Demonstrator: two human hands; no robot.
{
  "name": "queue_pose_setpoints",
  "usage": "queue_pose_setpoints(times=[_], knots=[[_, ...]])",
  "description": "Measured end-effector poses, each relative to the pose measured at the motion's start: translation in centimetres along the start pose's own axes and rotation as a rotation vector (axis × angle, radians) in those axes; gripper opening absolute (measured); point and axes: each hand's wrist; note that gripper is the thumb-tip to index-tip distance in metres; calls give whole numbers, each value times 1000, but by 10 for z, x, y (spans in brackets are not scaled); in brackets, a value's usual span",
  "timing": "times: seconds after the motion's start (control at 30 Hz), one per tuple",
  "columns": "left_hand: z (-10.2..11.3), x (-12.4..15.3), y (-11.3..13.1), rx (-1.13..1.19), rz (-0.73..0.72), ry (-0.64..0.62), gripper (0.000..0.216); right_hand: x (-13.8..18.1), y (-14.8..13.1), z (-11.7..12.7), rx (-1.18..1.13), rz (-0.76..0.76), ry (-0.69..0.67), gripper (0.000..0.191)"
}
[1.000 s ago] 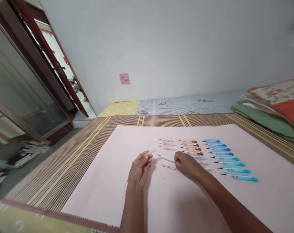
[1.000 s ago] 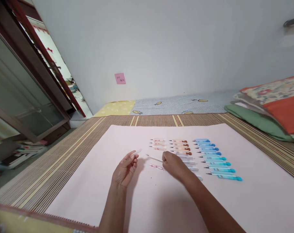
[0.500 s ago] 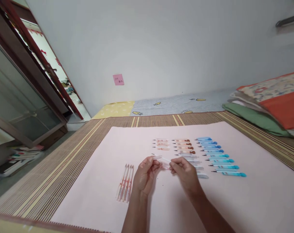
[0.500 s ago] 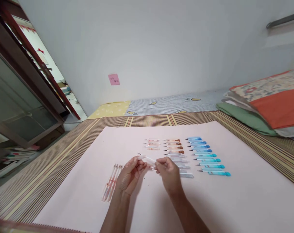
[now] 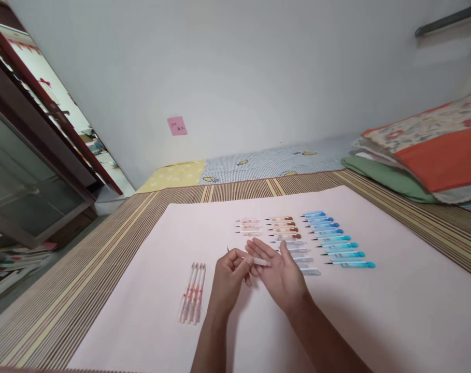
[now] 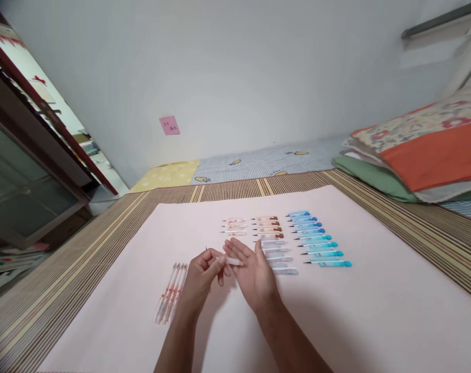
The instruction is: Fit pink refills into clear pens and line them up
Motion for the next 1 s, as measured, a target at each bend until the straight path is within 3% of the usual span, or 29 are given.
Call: queue_pose_setpoints(times=[0.2,0.5,0.67,0.83,1.0], knots=[[-10,2,-4,-243,-17,10,25,3,2,2,-25,-44,-32,73],[-7,2,1,-270,-8,95,31,2,5,2,-99,-51,7,71],[-12,5,1,-414,-99,118,28,5,7,2,-22,-66,11,65],[-16,8,7,-447,-171,55,12,6,9,2,-114,-97,19,60],[-9,9,8,-470,-164,-25,15,5,9,1,-192,-123,39,59]])
Point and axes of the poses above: each hand's wrist, its own x-axis away from the middle knuckle, its own z-axis out of the back of the hand, y = z × x, and after that the axes turned 8 degrees about z, right-handed
